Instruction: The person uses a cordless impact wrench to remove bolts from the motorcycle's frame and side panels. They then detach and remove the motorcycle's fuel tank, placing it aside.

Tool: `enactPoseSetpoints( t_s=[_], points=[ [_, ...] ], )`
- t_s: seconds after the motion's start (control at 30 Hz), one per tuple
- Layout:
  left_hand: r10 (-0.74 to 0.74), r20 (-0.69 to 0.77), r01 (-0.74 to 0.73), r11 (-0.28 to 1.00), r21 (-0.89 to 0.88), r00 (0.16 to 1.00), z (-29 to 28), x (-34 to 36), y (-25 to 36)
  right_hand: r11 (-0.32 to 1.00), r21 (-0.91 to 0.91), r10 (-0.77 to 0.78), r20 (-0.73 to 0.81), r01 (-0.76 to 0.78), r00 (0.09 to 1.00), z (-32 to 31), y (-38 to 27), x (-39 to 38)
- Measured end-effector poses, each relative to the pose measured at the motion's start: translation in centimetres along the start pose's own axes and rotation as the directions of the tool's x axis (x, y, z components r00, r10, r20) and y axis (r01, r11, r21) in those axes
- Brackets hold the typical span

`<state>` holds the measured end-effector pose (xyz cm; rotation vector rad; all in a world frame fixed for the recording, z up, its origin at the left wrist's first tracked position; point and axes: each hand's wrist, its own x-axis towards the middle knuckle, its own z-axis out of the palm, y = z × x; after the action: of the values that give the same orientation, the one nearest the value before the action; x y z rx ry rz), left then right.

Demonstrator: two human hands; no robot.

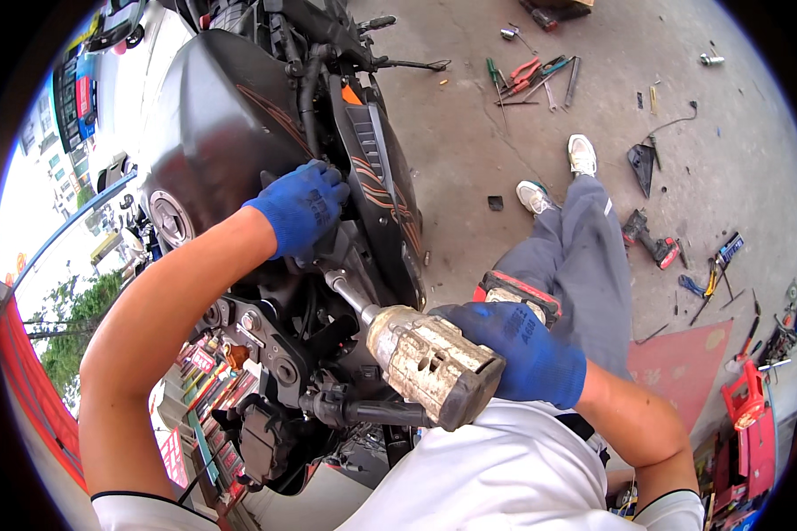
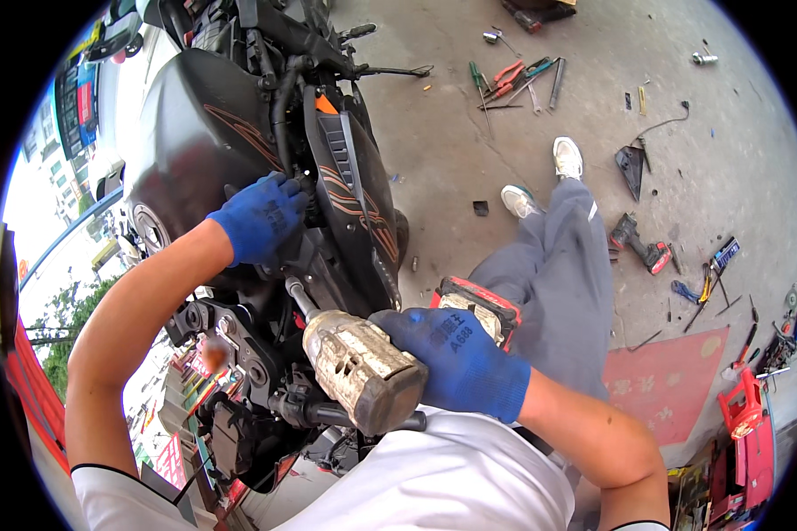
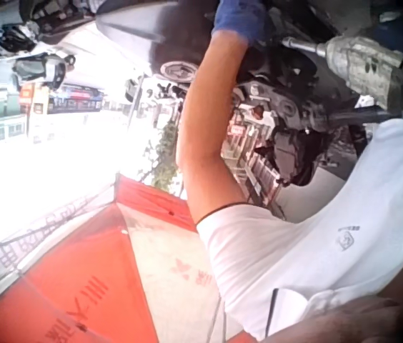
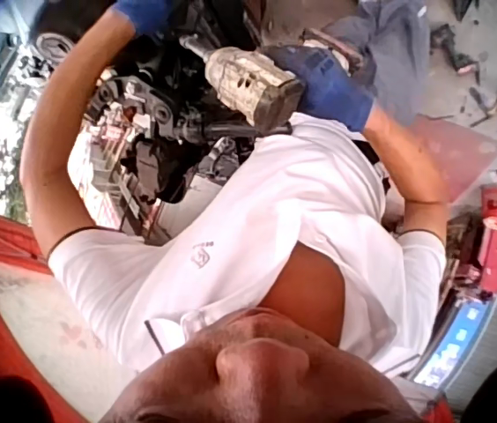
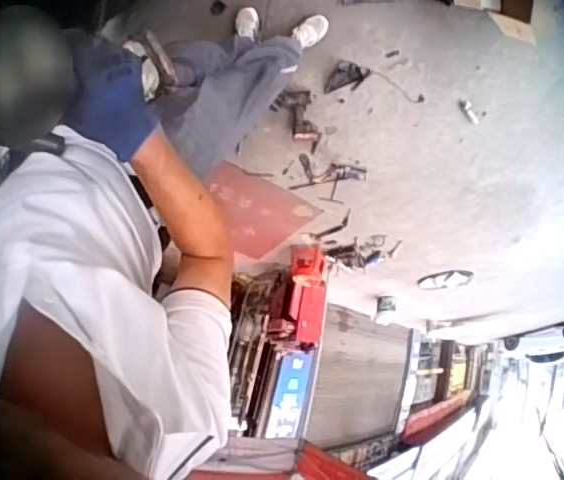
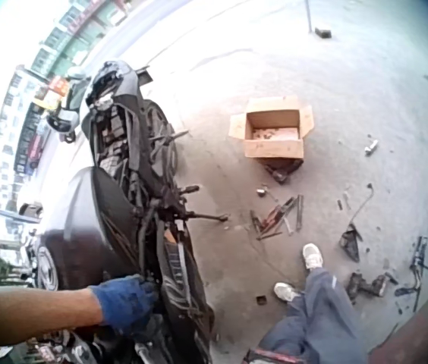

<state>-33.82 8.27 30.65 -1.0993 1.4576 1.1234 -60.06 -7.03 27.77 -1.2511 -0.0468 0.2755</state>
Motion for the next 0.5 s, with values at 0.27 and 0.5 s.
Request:
enactPoseSetpoints(
  t_s=[0.27,0.5],
  points=[
    [0.035,-0.17,-0.037,0.999,-0.008,0.985,1.0,-0.4,-0.4,0.998,-0.049,0.043,0.067,-0.04,0.997,0.7,1.4,-0.5],
    [-0.044,-0.307,0.04,0.999,-0.02,0.951,3.2,-1.0,0.0,0.975,0.198,0.077,0.149,-0.106,0.986,-2.1,3.2,-0.1]
  ],
)
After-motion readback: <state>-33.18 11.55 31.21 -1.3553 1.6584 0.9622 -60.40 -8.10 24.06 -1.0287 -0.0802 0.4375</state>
